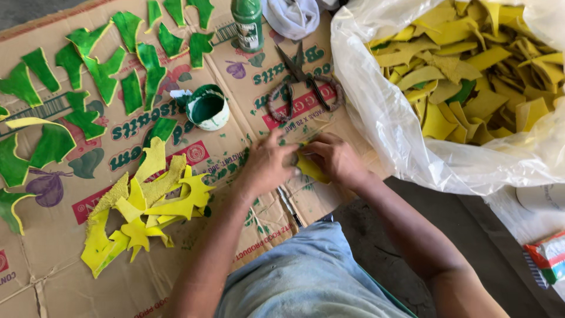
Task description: The person repeatedly picks up yellow foam cutouts from a plastic bag, places them on a cardboard surface, and applies green paint to their edges using a small white cloth. Painted pieces are set aside on the cardboard. The person occasionally wipes the cloth on the cardboard or dips it into the paint container.
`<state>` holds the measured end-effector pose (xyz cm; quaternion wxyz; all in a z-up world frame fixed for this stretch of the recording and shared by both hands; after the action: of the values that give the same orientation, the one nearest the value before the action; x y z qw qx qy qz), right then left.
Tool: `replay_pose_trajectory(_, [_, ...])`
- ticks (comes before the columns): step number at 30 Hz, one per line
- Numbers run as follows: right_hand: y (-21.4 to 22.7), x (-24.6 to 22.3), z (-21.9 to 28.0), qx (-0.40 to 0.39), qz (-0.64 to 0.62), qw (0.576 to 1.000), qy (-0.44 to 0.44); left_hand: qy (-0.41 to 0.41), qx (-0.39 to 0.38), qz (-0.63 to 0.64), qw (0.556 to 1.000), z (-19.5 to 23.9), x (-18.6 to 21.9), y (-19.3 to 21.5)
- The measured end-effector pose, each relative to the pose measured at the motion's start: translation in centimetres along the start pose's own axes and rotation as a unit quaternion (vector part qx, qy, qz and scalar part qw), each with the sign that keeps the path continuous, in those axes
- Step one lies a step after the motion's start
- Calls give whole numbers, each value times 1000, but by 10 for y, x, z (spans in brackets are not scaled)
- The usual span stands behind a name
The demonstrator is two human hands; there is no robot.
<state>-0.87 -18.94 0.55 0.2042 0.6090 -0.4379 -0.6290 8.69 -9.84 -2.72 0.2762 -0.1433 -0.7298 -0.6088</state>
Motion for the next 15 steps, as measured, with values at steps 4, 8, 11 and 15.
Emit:
replay_pose_trajectory(4, [0,-32,3,-75,-4,985,157,18,-58,11,998,-8,-6,5])
replay_pose_trajectory(8, [3,-27,-9,-76,1,990,122,25,-83,1,996,-14,-6,0])
replay_pose_trajectory(11, [-4,-34,-1,-70,-27,985,157,28,-77,-12,997,-15,-8,3])
replay_pose_trajectory(15, [0,-33,39,-127,44,974,180,43,-78,-20,996,-14,-7,1])
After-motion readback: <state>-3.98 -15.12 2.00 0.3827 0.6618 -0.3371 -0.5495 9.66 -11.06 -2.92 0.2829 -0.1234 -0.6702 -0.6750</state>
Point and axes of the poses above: each hand's wrist, its own z-axis away from the middle knuckle, its own y-axis out of the back of the hand, x = y × z, the point moved 10 cm from there along -z, towards the middle knuckle, and after that the axes turned 11 degrees about -y, right-handed, at the moved point
